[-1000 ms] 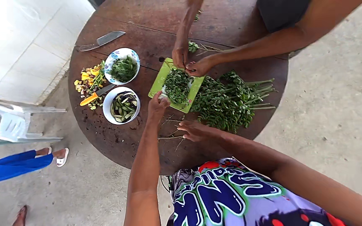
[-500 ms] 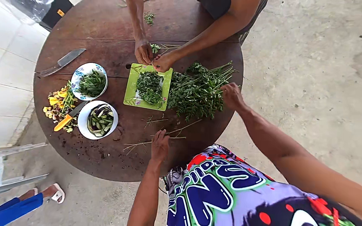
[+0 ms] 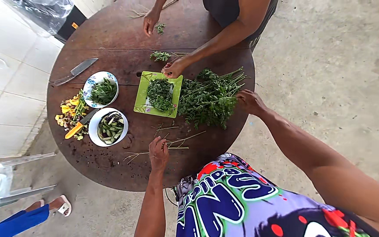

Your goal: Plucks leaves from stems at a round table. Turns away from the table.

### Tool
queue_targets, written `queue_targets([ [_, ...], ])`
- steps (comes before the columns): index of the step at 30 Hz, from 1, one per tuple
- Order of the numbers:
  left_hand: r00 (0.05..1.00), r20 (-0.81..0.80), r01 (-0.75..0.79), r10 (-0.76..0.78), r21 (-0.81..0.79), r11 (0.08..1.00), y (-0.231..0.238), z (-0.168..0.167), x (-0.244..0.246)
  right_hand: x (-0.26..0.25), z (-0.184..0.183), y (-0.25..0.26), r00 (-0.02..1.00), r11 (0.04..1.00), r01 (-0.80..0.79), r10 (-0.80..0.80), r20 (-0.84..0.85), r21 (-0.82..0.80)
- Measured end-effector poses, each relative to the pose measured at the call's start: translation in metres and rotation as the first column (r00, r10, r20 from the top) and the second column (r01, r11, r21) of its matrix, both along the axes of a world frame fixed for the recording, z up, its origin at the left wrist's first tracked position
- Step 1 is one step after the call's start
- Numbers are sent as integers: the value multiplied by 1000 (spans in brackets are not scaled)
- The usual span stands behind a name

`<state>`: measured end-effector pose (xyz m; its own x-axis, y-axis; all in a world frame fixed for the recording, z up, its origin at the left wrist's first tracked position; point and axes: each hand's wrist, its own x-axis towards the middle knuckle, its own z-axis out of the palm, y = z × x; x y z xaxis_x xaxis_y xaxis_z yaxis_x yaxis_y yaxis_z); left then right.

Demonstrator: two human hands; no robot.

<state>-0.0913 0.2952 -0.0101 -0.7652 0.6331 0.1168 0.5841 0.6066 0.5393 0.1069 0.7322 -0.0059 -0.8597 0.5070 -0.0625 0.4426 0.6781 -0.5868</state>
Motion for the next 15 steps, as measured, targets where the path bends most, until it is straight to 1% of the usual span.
queue_targets([
  [1, 1000, 26, -2, 1, 24, 1000, 3, 2, 4, -1, 16, -8, 998, 993, 60, -61, -1, -106],
  [3, 994, 102, 37, -43, 57, 998, 14, 8, 11, -2, 42, -25, 988, 924, 150, -157, 10, -351],
  [5, 969, 205, 114, -135, 109, 987, 37, 22, 17, -6, 55, -43, 981, 822, 128, -186, -50, -555],
  [7, 935, 288, 151, -205, 200, 968, 69, 45, 22, -14, 58, -62, 970, 731, 59, -204, -135, -679],
  [9, 913, 334, 139, -234, 283, 949, 100, 67, 24, -23, 60, -81, 958, 645, -33, -198, -209, -764],
  [10, 904, 353, 139, -243, 293, 946, 113, 78, 23, -28, 60, -90, 954, 611, -79, -184, -238, -788],
  [13, 836, 465, 217, -291, 207, 954, 139, 106, 14, -42, 66, -115, 951, 540, -155, -144, -273, -827],
  [15, 773, 562, 227, -296, 191, 955, 148, 115, 11, -50, 72, -128, 956, 526, -158, -131, -263, -836],
])
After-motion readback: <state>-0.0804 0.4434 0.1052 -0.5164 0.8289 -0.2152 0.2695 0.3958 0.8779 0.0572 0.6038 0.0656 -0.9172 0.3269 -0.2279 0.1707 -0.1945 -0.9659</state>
